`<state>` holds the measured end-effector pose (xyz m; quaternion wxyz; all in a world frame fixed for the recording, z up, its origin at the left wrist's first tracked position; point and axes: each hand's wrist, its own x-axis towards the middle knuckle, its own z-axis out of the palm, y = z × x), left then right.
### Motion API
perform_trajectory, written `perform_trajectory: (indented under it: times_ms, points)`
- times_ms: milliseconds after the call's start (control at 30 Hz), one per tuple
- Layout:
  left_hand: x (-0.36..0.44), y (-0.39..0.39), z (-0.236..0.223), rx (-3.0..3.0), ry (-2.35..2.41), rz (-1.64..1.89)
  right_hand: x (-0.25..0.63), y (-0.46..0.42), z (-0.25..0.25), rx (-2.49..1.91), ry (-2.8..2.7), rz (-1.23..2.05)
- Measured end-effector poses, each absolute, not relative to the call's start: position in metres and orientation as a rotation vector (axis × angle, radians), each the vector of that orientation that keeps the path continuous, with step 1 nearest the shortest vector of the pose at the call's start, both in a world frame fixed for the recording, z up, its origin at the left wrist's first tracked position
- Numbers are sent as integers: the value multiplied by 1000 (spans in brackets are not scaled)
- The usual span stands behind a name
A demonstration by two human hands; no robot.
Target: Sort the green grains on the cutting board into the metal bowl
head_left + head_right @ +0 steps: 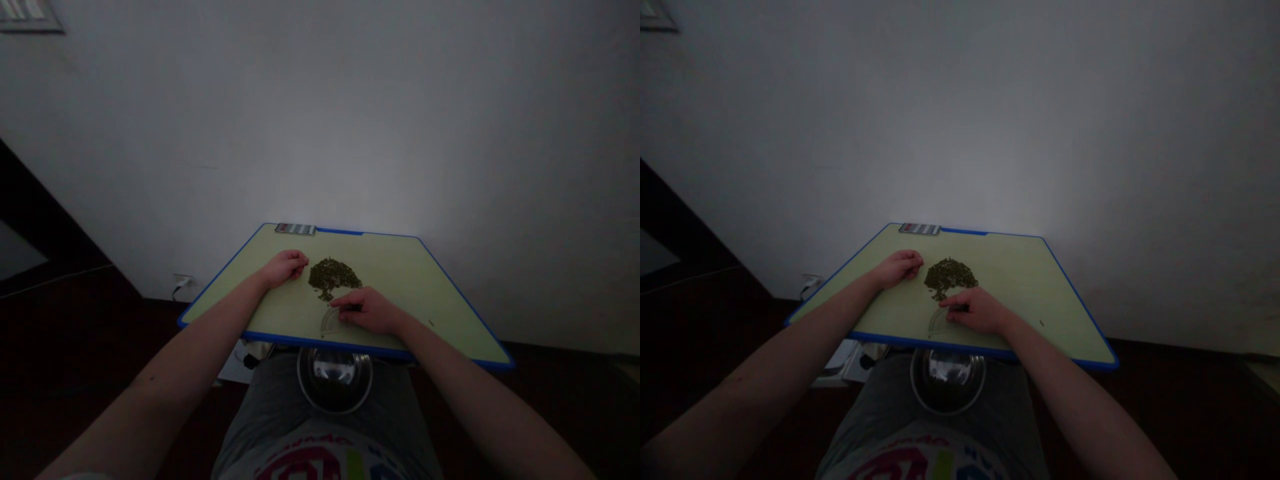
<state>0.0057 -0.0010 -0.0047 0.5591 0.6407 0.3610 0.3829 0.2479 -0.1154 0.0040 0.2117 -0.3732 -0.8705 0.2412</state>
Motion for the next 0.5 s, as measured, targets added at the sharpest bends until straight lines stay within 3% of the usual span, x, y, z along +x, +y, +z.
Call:
perform_trajectory:
  times_ms: [300, 500]
  points:
    - [6, -21, 31, 1754, 999, 713, 249, -120, 12, -1031, -2389, 761]
    - [-7, -90, 75, 1892, 1002, 501, 248, -117, 7, -1042, -2388, 706]
